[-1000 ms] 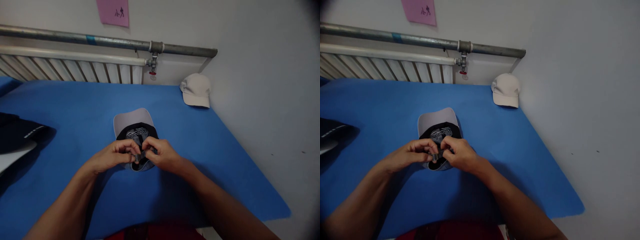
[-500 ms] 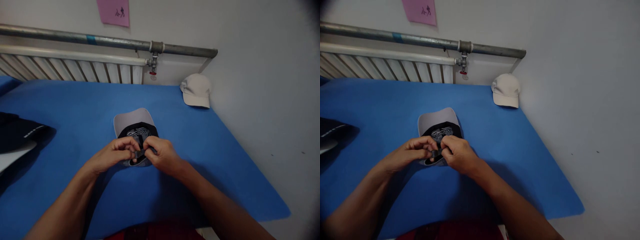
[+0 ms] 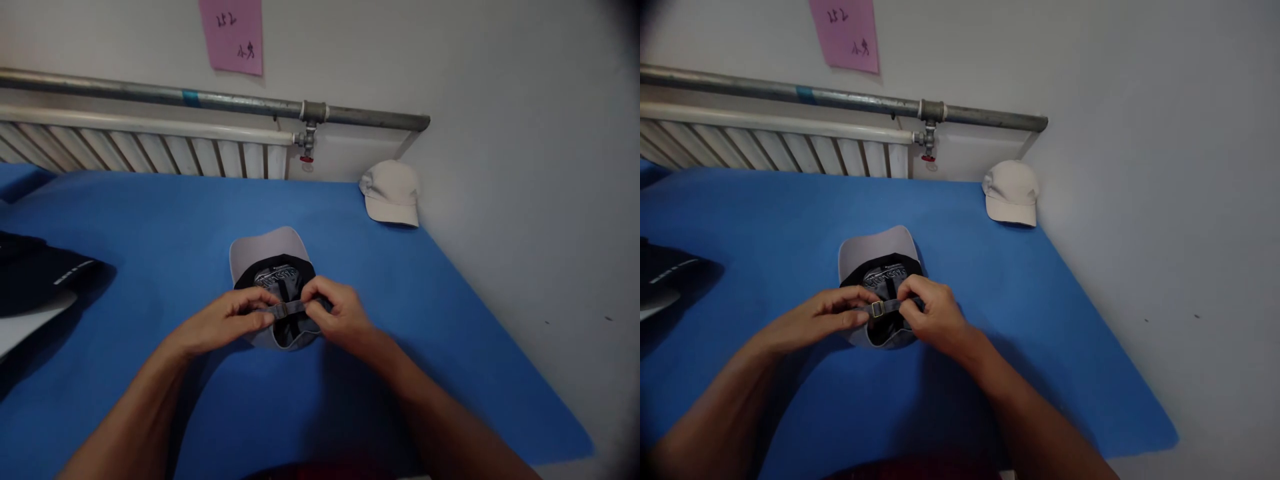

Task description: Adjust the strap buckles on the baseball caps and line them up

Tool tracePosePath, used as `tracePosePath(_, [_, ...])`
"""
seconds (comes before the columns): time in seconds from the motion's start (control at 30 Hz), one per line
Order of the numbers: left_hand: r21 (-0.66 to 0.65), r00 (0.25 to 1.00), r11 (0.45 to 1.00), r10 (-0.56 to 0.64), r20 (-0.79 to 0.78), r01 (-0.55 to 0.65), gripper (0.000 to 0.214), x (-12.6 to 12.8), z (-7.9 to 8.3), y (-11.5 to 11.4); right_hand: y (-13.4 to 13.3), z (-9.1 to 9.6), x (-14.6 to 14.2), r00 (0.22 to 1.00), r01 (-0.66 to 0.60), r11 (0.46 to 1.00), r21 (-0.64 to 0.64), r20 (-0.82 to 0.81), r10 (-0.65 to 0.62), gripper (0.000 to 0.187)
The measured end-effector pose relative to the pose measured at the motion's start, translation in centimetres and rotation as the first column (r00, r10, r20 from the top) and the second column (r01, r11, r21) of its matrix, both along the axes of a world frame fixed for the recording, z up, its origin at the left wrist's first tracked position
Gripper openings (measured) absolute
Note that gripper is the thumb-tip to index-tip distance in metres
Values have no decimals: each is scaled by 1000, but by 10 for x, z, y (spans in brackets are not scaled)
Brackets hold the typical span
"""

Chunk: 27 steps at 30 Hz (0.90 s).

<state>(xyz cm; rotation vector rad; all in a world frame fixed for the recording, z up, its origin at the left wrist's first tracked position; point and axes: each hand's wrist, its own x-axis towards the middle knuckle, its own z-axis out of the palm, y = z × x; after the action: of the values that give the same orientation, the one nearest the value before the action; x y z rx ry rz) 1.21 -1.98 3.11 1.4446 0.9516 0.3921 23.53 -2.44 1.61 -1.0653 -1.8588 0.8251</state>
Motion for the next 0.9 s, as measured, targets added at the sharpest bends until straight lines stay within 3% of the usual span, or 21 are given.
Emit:
tracePosePath(0.13, [50, 996, 995, -85, -25, 86, 22, -4, 2, 0, -2, 7, 5, 996, -23, 1000, -17, -90, 21, 14])
tracePosePath(0.27, [74, 999, 996, -50, 17, 49, 19, -9, 5, 1, 6, 9, 17, 976, -106, 979, -172, -206, 69, 9])
tracePosePath(0.37, [155, 999, 987, -39, -36, 44, 19, -16, 6, 2, 16, 5, 31, 974, -139, 966, -216, -208, 94, 21])
tracePosePath(0.53, [152, 997, 986, -56, -60, 64, 19, -21, 6, 5, 28, -6, 48, 989, -112, 994, -2, 93, 112, 49])
tracePosePath(0.67, [202, 990, 970, -137, -11, 137, 14, -21, 8, 2, 31, -19, 47, 929, -126, 977, 173, 366, 55, 54])
tracePosePath(0.77, [217, 980, 963, -182, 81, 161, 10, -21, 11, -1, 34, -29, 45, 916, -111, 968, 227, 402, 11, 57])
tracePosePath(0.9, [243, 913, 941, -301, 274, 237, 12, -19, 14, -7, 37, -38, 44, 929, -119, 976, 181, 368, 45, 61])
